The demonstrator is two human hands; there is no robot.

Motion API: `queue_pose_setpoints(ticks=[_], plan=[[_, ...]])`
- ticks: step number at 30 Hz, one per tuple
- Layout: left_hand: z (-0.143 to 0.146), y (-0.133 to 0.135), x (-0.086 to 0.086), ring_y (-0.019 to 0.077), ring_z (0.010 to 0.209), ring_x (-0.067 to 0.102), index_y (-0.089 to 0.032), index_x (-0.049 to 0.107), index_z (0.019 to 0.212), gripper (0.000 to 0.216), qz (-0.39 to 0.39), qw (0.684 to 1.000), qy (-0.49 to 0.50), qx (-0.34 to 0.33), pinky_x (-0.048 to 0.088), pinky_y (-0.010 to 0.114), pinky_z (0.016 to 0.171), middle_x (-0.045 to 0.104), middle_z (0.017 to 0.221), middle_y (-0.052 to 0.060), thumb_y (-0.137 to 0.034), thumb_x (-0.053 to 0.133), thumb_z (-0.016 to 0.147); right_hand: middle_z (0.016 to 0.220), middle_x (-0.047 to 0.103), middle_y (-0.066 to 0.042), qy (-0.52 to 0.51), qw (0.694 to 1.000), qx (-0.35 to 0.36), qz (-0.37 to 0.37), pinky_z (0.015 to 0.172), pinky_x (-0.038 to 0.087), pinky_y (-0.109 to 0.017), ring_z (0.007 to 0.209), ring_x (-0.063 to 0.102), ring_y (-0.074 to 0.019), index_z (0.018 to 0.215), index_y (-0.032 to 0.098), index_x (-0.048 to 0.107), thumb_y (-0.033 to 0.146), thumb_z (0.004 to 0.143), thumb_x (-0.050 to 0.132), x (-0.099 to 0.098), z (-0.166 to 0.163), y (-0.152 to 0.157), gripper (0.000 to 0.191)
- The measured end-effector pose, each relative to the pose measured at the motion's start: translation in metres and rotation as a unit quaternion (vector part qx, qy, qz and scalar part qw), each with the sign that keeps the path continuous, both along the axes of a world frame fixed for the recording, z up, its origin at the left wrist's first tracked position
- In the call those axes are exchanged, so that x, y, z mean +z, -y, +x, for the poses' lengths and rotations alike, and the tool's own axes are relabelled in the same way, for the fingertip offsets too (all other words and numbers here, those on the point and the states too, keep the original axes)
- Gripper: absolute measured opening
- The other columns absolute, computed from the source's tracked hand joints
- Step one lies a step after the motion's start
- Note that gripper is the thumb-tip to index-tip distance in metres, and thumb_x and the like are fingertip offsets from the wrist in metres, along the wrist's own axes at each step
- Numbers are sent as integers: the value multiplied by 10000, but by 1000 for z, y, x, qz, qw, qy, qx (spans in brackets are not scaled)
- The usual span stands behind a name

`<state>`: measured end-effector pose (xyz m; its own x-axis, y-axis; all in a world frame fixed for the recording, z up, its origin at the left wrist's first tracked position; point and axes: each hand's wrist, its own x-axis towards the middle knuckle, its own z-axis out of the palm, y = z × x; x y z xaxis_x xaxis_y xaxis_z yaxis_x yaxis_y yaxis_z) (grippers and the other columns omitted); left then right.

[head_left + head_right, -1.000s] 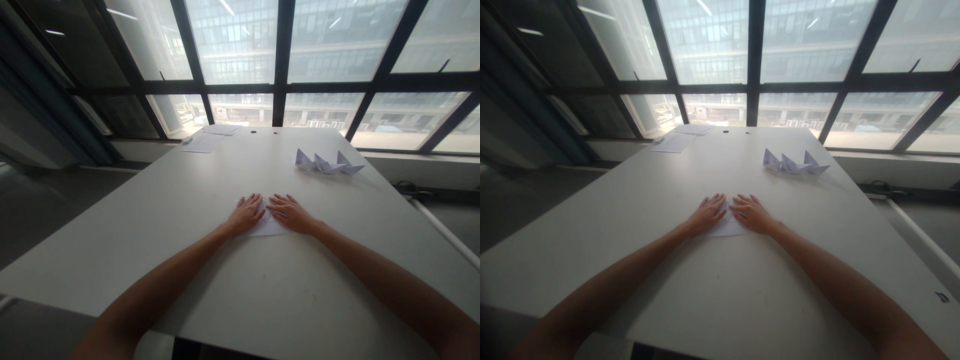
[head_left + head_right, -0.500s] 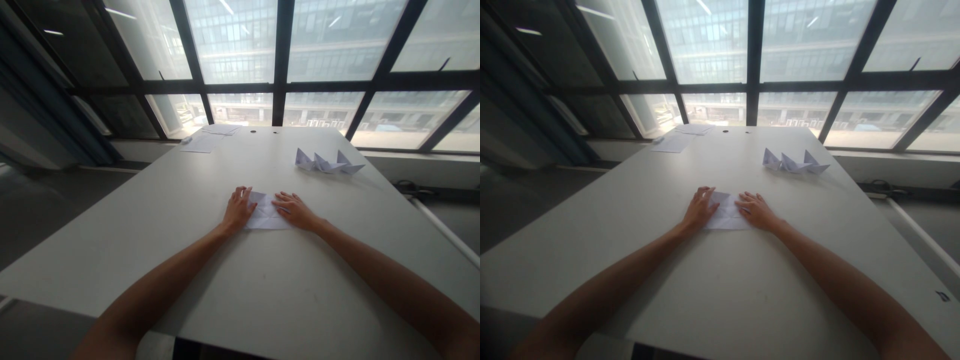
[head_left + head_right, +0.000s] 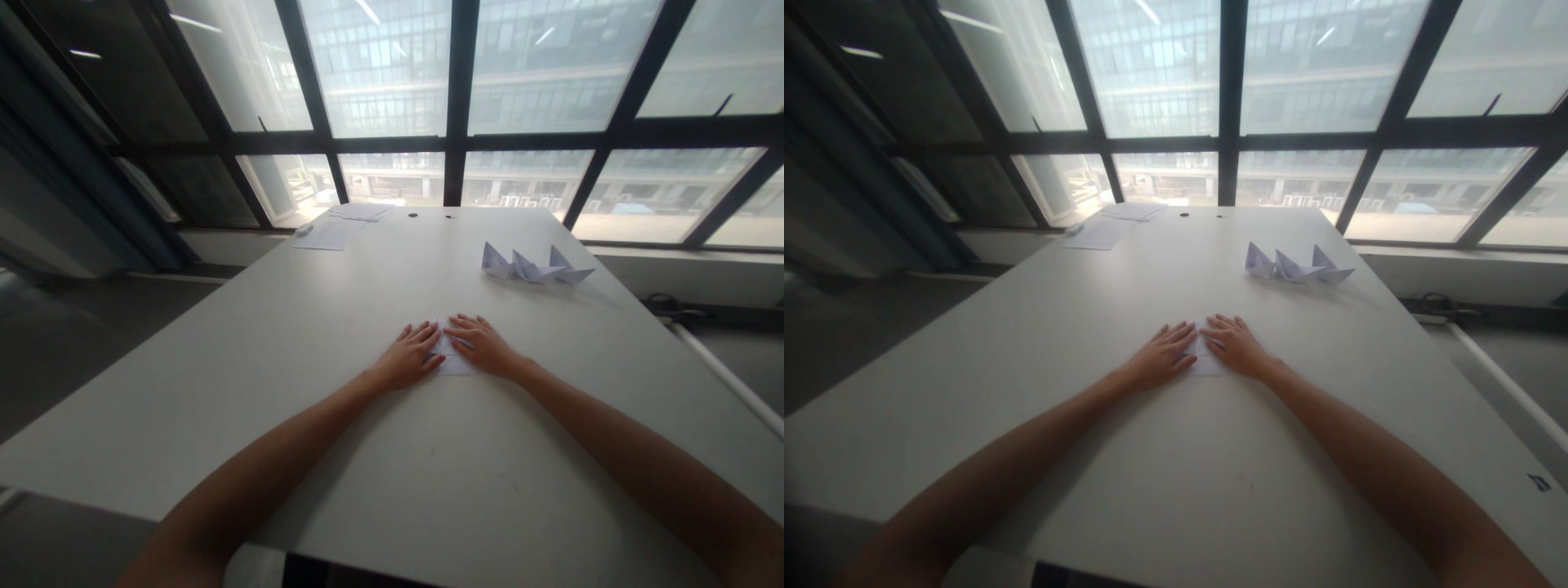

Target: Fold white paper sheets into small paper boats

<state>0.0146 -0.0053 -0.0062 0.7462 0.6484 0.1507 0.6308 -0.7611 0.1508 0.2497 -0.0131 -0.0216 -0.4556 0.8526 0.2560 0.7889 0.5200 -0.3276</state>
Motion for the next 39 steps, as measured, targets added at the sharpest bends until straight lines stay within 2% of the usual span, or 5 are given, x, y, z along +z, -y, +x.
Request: queue_pose_setpoints(ticks=[7,21,25,29,39], plan=[[-3,-2,-1,239,1498,201,-207,243,1557,666,-6,1000,-20,-20,181,473,1203,236,1615,99,-579,274,1005,1488,484,-109,-6,1000,1,17,1135,268,-597,1411,384,-300,1354,282,589,305,974,473,-1,1,1,398],[-5,0,-1,246,1502,181,-164,289,1536,615,-5,999,-39,-18,162,440,1212,207,1623,125,-504,268,1024,938,735,-72,-92,993,21,77,959,453,-402,923,634,-234,950,233,779,261,890,604,9,-4,1,186],[-8,-2,1,240,1512,117,-189,219,1561,646,-17,996,-40,-73,114,442,1221,152,1631,114,-537,275,1020,1182,694,-98,-70,995,-5,75,1040,409,-419,1120,596,-245,1207,225,691,317,953,519,7,-5,2,320],[-8,-2,4,247,1513,75,-212,224,1562,642,-27,993,-41,-111,100,447,1224,106,1632,115,-535,319,1015,1550,400,-92,39,999,-12,22,1173,174,-560,1446,300,-293,1435,243,494,464,1011,364,5,-8,4,496],[-8,-3,1,252,1512,78,-178,153,1578,686,-31,992,-35,-119,89,444,1225,83,1628,128,-533,324,1016,1583,325,-129,13,998,-64,-21,1185,159,-542,1486,230,-248,1489,159,395,369,1016,315,3,-9,3,523]])
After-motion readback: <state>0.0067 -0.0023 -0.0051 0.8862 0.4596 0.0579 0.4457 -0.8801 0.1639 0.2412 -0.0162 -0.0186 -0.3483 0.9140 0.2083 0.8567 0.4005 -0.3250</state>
